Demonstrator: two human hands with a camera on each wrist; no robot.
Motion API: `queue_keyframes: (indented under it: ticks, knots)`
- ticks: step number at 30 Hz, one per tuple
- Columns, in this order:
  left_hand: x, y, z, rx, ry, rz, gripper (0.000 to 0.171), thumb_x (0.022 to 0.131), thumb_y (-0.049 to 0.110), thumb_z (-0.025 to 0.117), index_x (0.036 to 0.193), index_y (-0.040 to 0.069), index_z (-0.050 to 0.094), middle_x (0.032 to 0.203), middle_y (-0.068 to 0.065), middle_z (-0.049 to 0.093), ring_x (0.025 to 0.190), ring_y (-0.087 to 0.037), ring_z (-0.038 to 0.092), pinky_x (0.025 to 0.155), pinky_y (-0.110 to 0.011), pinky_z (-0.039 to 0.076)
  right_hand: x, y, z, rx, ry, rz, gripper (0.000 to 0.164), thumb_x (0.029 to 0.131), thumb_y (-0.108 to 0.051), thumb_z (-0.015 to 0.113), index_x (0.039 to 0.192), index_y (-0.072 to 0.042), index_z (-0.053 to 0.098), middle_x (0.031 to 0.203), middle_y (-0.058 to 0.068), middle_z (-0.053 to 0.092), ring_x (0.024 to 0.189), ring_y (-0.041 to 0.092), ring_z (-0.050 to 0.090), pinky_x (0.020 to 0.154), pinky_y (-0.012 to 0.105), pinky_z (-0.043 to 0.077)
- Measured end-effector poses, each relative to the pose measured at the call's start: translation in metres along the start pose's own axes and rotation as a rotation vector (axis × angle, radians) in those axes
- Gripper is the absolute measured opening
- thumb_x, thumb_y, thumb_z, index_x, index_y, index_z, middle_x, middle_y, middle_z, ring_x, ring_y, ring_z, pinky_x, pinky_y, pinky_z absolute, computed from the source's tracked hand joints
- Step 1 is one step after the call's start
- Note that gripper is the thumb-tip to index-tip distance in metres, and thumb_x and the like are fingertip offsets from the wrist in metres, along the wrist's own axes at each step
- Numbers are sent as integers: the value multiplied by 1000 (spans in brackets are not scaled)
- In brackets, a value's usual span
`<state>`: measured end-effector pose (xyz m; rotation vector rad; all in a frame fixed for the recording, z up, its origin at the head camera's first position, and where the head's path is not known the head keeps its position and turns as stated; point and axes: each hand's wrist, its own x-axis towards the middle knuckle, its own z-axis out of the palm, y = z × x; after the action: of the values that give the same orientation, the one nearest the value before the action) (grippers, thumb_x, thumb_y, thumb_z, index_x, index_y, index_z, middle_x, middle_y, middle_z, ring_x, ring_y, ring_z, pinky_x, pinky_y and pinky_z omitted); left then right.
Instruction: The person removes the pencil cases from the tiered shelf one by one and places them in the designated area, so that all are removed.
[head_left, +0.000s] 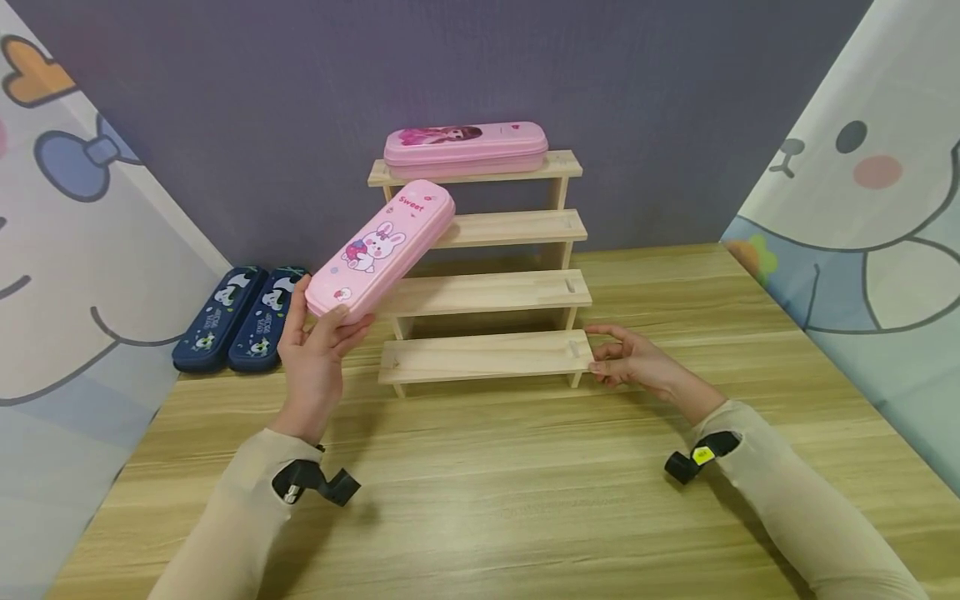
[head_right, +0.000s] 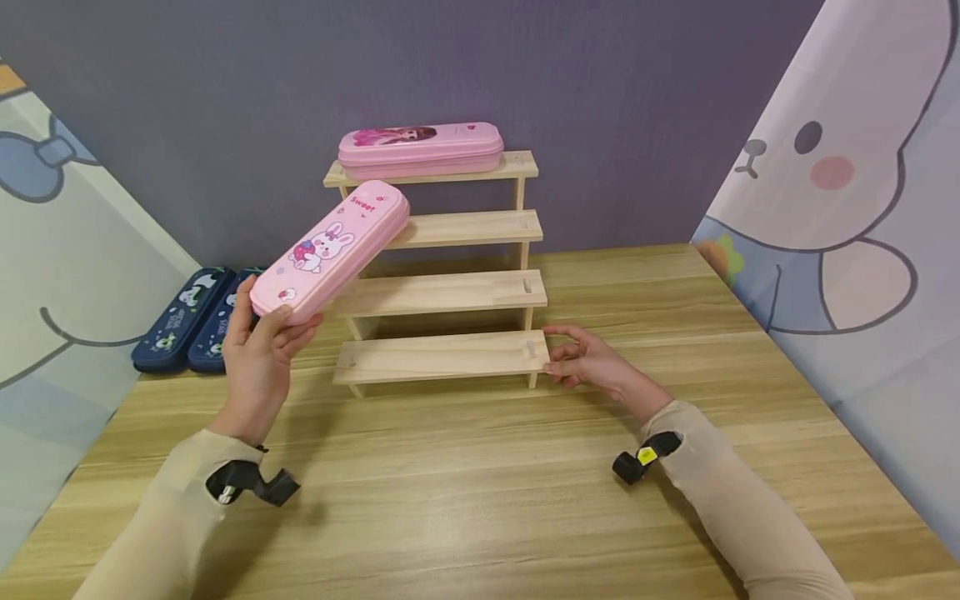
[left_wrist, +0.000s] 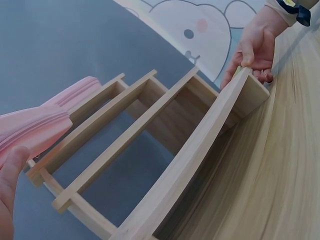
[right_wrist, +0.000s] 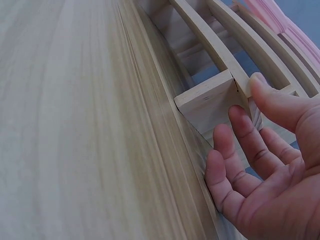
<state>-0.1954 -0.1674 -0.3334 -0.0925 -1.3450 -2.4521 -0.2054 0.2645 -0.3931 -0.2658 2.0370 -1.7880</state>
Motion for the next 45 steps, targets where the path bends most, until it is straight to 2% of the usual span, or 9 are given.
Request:
queue_keyframes:
  ticks: [8, 13, 19, 26, 39, 45]
  knots:
    - [1, 8, -10, -48, 43, 30, 55, 98, -6, 54, 147, 16, 45, 120, -21, 53, 72, -25, 74, 69, -31, 61, 0, 0, 0, -1, 3, 1, 77, 94, 2, 64, 154, 4, 16, 100, 4, 64, 79, 14, 64, 66, 28, 56]
    - [0, 12, -18, -51, 69, 18, 53, 97, -4, 58, 145, 16, 47, 119, -21, 56, 74, -26, 74, 70, -32, 61, 0, 0, 0, -3, -4, -4, 77, 94, 2, 64, 154, 4, 16, 100, 4, 64, 79, 15, 64, 66, 28, 56]
    - [-2, 18, -23, -81, 105, -7, 62, 96, -3, 60, 151, 20, 42, 129, -20, 52, 75, -27, 74, 72, -33, 60, 1, -1, -1, 7, -5, -1, 77, 94, 3, 63, 154, 4, 16, 100, 4, 65, 79, 15, 64, 66, 28, 56]
    - [-3, 25, -27, -97, 130, 19, 64, 95, -4, 61, 151, 21, 41, 130, -20, 52, 75, -27, 74, 73, -34, 59, 1, 0, -1, 13, -1, 4, 77, 94, 3, 63, 154, 4, 16, 100, 3, 65, 79, 14, 64, 66, 27, 56]
    - [-1, 24, -39, -63, 199, 22, 69, 94, 1, 66, 151, 26, 40, 136, -17, 51, 79, -25, 74, 71, -31, 60, 2, -1, -1, 9, 1, 9, 75, 94, 4, 63, 154, 3, 18, 98, 4, 64, 78, 16, 64, 66, 27, 56]
    - [3, 21, -43, -114, 236, 29, 69, 93, -1, 66, 151, 25, 40, 135, -19, 52, 78, -28, 74, 70, -33, 60, 1, -2, -1, 10, 1, 9, 76, 93, 4, 63, 154, 3, 18, 98, 4, 65, 78, 16, 64, 65, 27, 56]
